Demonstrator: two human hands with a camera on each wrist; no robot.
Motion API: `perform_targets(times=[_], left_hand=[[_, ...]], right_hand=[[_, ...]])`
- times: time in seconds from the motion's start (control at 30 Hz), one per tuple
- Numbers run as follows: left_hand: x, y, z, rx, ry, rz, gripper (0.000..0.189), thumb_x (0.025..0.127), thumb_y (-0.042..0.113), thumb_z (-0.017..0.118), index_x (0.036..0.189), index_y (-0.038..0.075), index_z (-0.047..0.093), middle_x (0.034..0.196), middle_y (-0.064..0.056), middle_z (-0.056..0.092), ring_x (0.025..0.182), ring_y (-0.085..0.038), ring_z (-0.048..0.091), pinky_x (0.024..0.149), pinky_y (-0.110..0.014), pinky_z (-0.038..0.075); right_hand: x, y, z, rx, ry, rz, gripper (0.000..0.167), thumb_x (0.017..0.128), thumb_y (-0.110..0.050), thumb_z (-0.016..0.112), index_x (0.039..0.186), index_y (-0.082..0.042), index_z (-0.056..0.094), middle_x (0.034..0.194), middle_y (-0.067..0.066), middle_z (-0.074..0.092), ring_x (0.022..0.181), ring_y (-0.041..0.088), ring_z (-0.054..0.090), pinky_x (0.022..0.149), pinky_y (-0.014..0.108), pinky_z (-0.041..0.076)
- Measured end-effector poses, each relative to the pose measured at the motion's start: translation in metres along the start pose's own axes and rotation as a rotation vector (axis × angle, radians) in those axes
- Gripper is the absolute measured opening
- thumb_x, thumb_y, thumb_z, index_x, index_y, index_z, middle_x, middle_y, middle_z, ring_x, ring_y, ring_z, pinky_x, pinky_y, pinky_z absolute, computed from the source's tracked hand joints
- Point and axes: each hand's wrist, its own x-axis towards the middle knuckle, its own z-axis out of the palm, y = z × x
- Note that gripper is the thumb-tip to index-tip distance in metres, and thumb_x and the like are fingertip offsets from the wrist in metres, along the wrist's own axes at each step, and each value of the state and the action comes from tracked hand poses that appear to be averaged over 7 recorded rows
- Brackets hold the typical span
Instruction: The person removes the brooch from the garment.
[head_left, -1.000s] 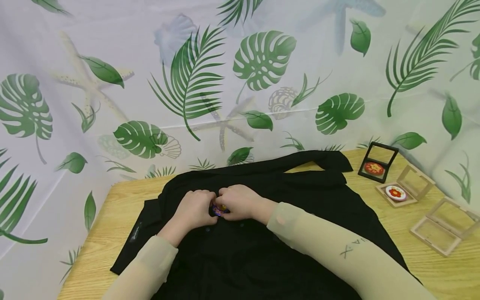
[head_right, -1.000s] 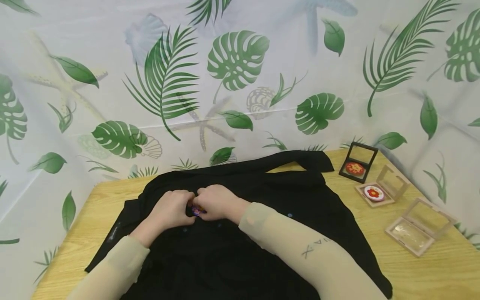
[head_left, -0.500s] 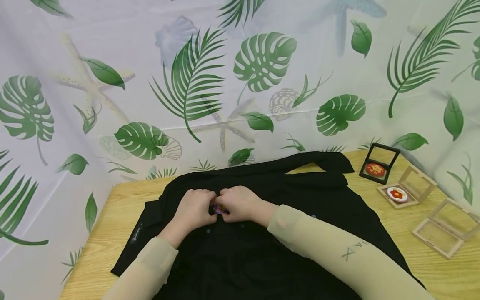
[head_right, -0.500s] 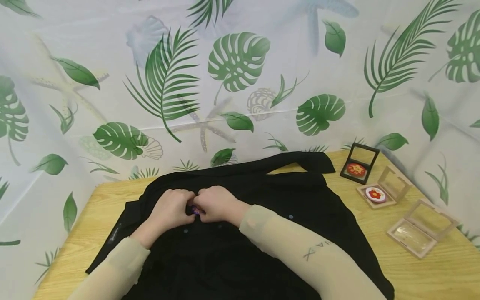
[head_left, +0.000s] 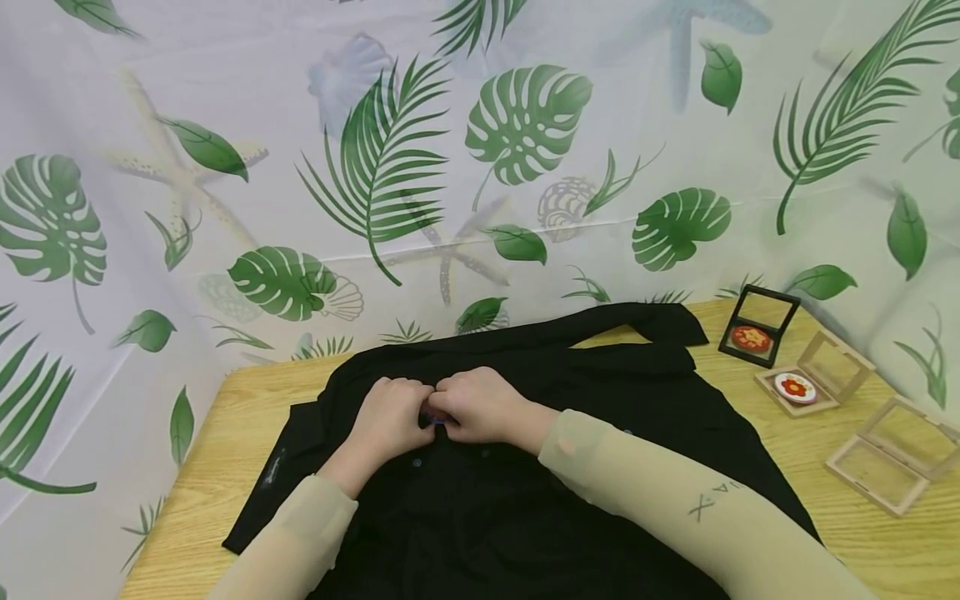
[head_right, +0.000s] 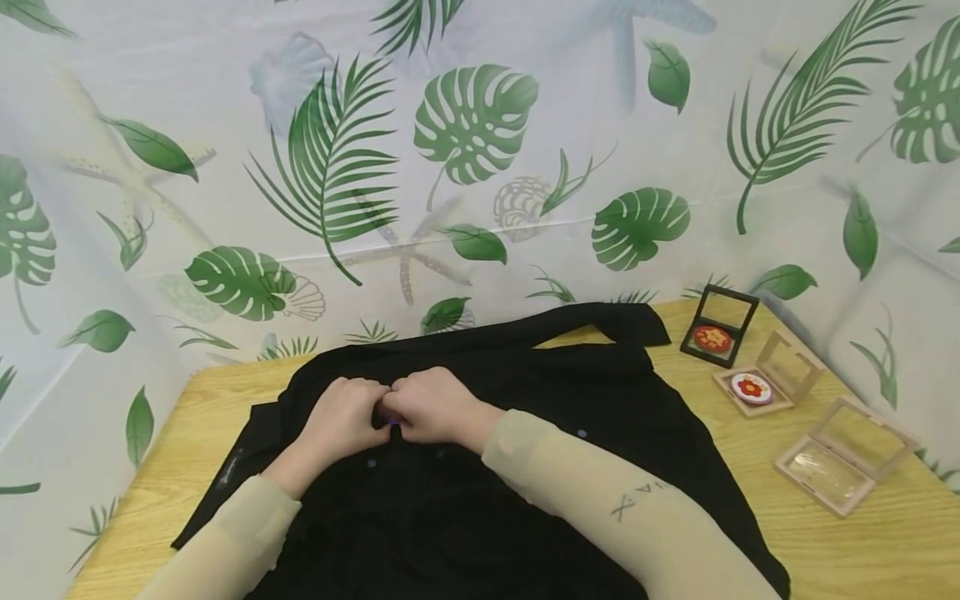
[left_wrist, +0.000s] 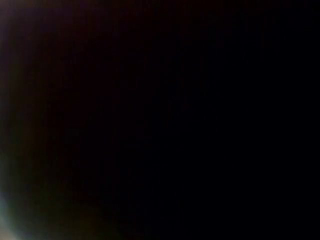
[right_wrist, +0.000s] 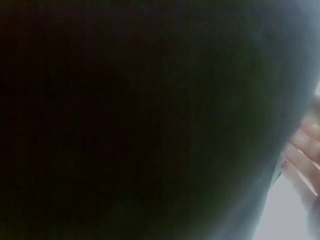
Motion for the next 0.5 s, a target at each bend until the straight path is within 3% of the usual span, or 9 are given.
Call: perform_targets(times=[0.17, 0.5], left_hand=[[-0.0002, 0.0003, -0.0007, 0.017, 0.012, -0.011, 0.034, 0.081, 0.02, 0.087, 0.066, 0.021, 0.057, 0.061, 0.006, 0.055, 0.06, -0.013, 0.05, 0.073, -0.036, 0.043], [-0.0012, 0.0001, -0.0005, 0.041, 0.031, -0.018, 0.036, 0.08, 0.02, 0.087, 0.065, 0.021, 0.055, 0.06, 0.006, 0.053, 0.058, -0.012, 0.047, 0.071, -0.035, 0.043]], right_hand=[[0.0007, 0.0011, 0.0005, -0.011, 0.03, 0.019, 0.013, 0.089, -0.018, 0.078, 0.084, -0.02, 0.067, 0.078, -0.004, 0.065, 0.062, 0.011, 0.055, 0.055, 0.024, 0.04], [0.0017, 0.0004, 0.0003, 0.008, 0.007, 0.035, 0.015, 0.09, -0.017, 0.08, 0.086, -0.019, 0.066, 0.08, -0.003, 0.066, 0.064, 0.012, 0.056, 0.057, 0.025, 0.042]])
